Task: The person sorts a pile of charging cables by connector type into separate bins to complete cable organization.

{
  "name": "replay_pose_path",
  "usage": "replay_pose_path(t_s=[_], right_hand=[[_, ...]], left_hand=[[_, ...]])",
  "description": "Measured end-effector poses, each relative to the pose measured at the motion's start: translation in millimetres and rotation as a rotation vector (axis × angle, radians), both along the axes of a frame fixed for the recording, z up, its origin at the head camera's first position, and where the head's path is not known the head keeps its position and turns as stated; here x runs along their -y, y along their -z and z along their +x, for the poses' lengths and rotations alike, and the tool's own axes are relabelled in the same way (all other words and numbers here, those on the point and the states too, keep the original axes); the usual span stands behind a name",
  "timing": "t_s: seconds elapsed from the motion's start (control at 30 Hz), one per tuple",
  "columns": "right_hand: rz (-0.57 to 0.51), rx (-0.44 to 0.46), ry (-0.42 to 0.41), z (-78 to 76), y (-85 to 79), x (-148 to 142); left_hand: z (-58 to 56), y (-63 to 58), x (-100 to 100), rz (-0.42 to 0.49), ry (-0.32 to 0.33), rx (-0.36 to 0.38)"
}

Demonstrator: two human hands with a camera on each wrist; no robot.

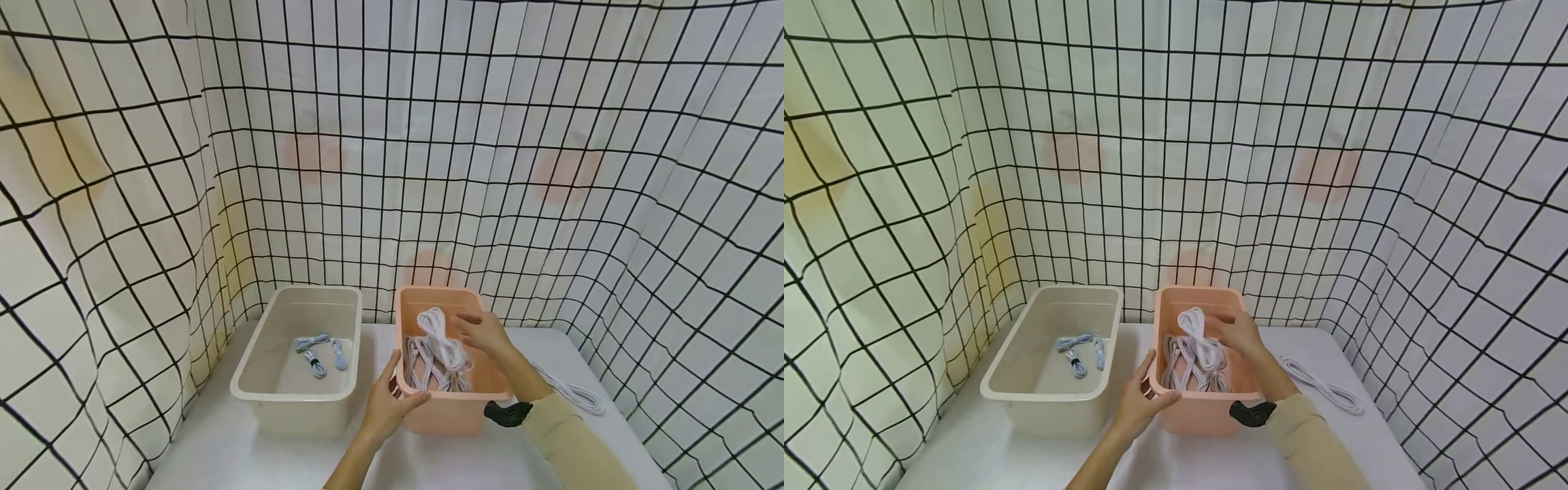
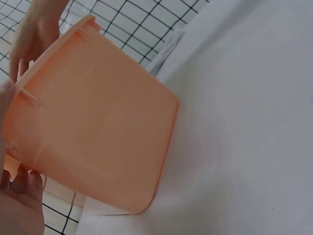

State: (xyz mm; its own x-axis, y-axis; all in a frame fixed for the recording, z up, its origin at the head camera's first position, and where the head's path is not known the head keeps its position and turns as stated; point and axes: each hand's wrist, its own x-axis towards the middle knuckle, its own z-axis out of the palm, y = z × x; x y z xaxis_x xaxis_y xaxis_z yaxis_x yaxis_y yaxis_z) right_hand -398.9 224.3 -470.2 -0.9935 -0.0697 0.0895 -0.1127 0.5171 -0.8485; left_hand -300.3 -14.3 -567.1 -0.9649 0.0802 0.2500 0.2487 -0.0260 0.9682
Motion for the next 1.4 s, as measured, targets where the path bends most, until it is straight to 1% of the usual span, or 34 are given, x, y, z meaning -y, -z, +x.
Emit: replay_pose_path(t_s=[0.07, 0.1, 0.23, 0.3, 0.47, 0.63, 0.8, 0.97, 1.07, 1.27, 1.4], right_hand=[[-0.062, 0.044, -0.026, -2.3, 1.3, 3], [-0.065, 0.045, -0.031, -2.8, 1.9, 3], [0.036, -0.010, -0.028, -2.2, 6.3, -1], [0.059, -0.017, -0.047, -1.3, 9.1, -4], [0.072, -0.015, -0.103, 0.9, 13.4, -8], [0.112, -0.055, -0.125, 4.9, 10.0, -14], [0.131, -0.055, -0.134, 8.3, 3.2, -19], [0.135, -0.022, -0.113, 11.4, -0.6, -28], [0.131, -0.008, -0.105, 10.9, -2.4, -36], [0.122, 0.019, -0.073, 10.7, -2.0, -53], [0.108, 0.023, -0.064, 11.9, -1.1, -62]], left_hand=[[-0.1, 0.4, 2, 0.006, -0.004, 0.001], [-0.2, 0.5, 3, 0.005, -0.005, -0.001], [-0.3, 0.4, 4, 0.008, 0.005, 0.006], [0.0, 0.2, 3, 0.013, 0.010, 0.006], [0.3, 0.0, 1, 0.015, 0.011, 0.003], [-0.5, -0.3, -2, 0.017, 0.027, -0.001], [0.1, 0.3, 0, 0.012, 0.011, 0.004], [0.8, 2.3, 1, 0.010, 0.007, 0.004], [1.1, 1.5, 1, 0.012, 0.005, -0.001], [1.8, 0.2, 1, 0.003, 0.005, 0.006], [1.7, 0.9, 0, 0.014, 0.008, 0.010]])
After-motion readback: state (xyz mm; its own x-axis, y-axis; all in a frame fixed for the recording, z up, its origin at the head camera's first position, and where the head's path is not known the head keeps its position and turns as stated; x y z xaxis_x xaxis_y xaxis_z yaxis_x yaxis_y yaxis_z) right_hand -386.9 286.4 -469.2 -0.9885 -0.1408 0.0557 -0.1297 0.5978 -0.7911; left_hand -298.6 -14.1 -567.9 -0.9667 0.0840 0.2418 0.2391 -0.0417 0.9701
